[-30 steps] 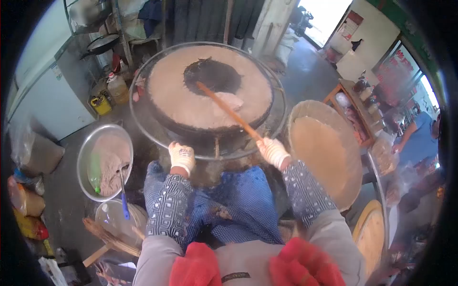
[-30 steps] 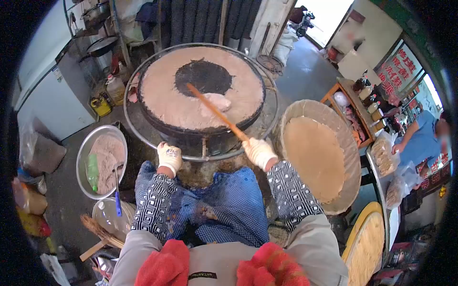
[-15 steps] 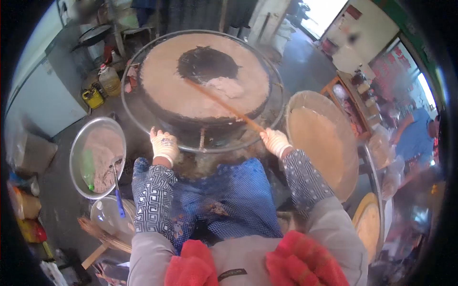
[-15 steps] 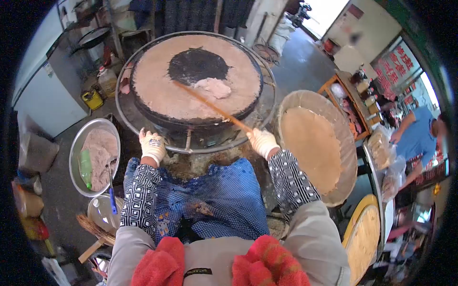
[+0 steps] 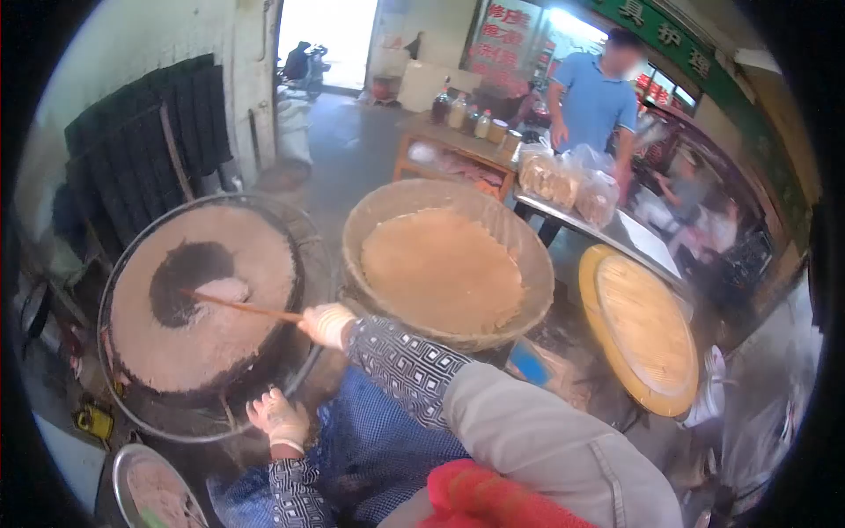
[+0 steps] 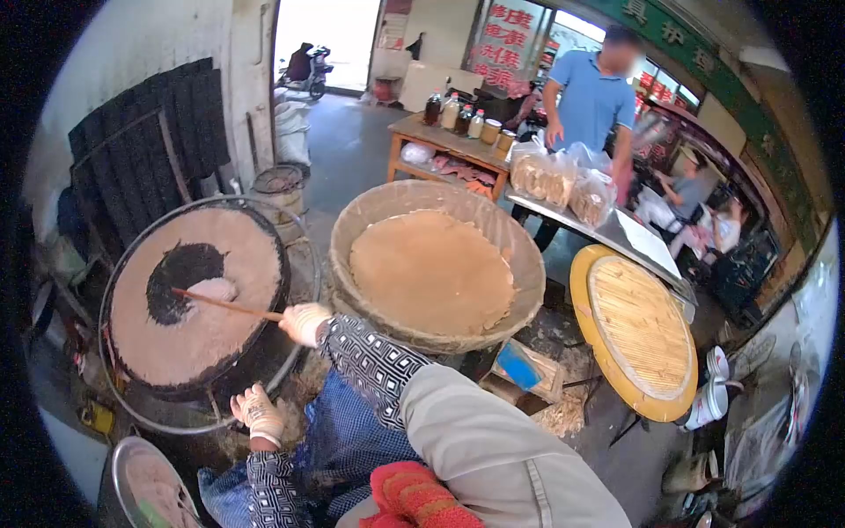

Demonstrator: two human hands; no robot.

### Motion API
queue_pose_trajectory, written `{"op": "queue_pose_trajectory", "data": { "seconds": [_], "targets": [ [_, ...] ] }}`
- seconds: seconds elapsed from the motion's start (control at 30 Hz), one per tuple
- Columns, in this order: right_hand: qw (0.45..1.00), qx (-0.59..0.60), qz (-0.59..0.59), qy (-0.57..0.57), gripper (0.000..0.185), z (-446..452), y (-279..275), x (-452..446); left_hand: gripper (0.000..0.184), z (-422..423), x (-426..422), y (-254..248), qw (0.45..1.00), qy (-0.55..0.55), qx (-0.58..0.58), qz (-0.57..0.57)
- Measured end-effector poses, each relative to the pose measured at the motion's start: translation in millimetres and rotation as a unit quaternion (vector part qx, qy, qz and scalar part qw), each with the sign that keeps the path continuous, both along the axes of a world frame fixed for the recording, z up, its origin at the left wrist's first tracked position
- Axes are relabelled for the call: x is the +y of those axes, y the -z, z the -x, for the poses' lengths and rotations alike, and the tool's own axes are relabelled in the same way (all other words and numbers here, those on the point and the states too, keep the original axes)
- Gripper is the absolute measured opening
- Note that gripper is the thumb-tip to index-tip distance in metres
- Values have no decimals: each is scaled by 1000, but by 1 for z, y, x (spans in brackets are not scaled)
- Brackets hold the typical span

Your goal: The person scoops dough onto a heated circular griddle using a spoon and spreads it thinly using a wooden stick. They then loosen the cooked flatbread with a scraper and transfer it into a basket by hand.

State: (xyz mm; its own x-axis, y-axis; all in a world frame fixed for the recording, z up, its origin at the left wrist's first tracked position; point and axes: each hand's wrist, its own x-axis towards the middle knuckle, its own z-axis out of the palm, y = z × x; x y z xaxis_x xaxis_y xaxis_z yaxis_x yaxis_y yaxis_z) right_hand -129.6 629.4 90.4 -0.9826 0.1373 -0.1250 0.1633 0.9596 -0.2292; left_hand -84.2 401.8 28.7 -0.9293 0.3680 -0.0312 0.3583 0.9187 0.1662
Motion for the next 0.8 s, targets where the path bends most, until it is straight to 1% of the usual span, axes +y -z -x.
{"op": "queue_pose_trajectory", "data": {
  "seconds": [0.03, 0.07, 0.1, 0.13, 0.17, 0.23, 0.27, 0.3, 0.33, 0.37, 0.4, 0.43, 0.47, 0.5, 0.53, 0.57, 0.63, 0.67, 0.7, 0.73, 0.77, 0.8],
  "targets": [
    [1000, -9, 6, -13, 42, 0, -1, -8, 60, 1, -2, 0, 1000, -17, -7, -10],
    [999, -2, -10, -43, 42, -2, 9, -3, 59, 5, -9, 19, 998, -7, 42, -36],
    [997, 4, -23, -74, 42, -4, 18, 4, 58, 7, -8, 17, 998, -6, 44, -35],
    [999, -15, -8, -48, 40, -7, 15, 12, 56, 5, -11, 14, 999, -2, 43, -30],
    [999, 21, 21, -14, 37, -3, 26, 26, 54, 3, -15, 14, 999, 3, 41, -21],
    [1000, 10, 15, 18, 37, 8, 8, 23, 51, 6, -24, 17, 998, 15, 49, -35],
    [997, 73, -1, -22, 38, 8, 13, 18, 51, 6, -27, 13, 998, 18, 43, -33],
    [998, 42, 16, -32, 37, 8, 7, 8, 50, 5, -33, 10, 999, 15, 35, -33],
    [998, 10, 35, -48, 36, 8, -1, 0, 47, 5, -37, 9, 998, 16, 51, -39],
    [997, 13, 20, -70, 30, 8, 4, 3, 45, 5, -41, 13, 995, 15, 82, -58],
    [982, 69, -41, -170, 25, 5, 14, 17, 44, 10, -46, 13, 991, 39, 103, -69],
    [981, 113, -4, -160, 21, 14, 36, 38, 42, 9, -51, 12, 991, 40, 109, -68],
    [994, 32, -51, -95, 25, 19, 18, 32, 38, 12, -56, 17, 990, 32, 119, -74],
    [997, 48, -37, -52, 33, 29, 34, 38, 34, 14, -60, 18, 991, 27, 116, -64],
    [997, 67, -37, -28, 42, 28, 26, 29, 32, 15, -64, 8, 998, 7, 47, -36],
    [999, 21, -31, -16, 43, 25, 4, 10, 33, 18, -69, 7, 999, -9, 27, -15],
    [998, -7, -36, -51, 41, 18, 2, -3, 31, 20, -79, -5, 999, -25, 20, 21],
    [995, 4, -63, -71, 41, 11, -2, -8, 30, 22, -84, -9, 998, -38, 13, 43],
    [995, -34, -81, -54, 41, 22, 4, -5, 29, 25, -86, -12, 997, -48, 4, 61],
    [994, -47, -99, -25, 41, 21, -13, -6, 29, 27, -89, -16, 996, -57, -8, 73],
    [994, 17, -104, 2, 40, 33, 12, 15, 29, 30, -94, -19, 994, -66, -20, 86],
    [994, 12, -107, 1, 39, 37, 9, 15, 29, 37, -99, -15, 991, -67, -45, 111]
  ]
}}
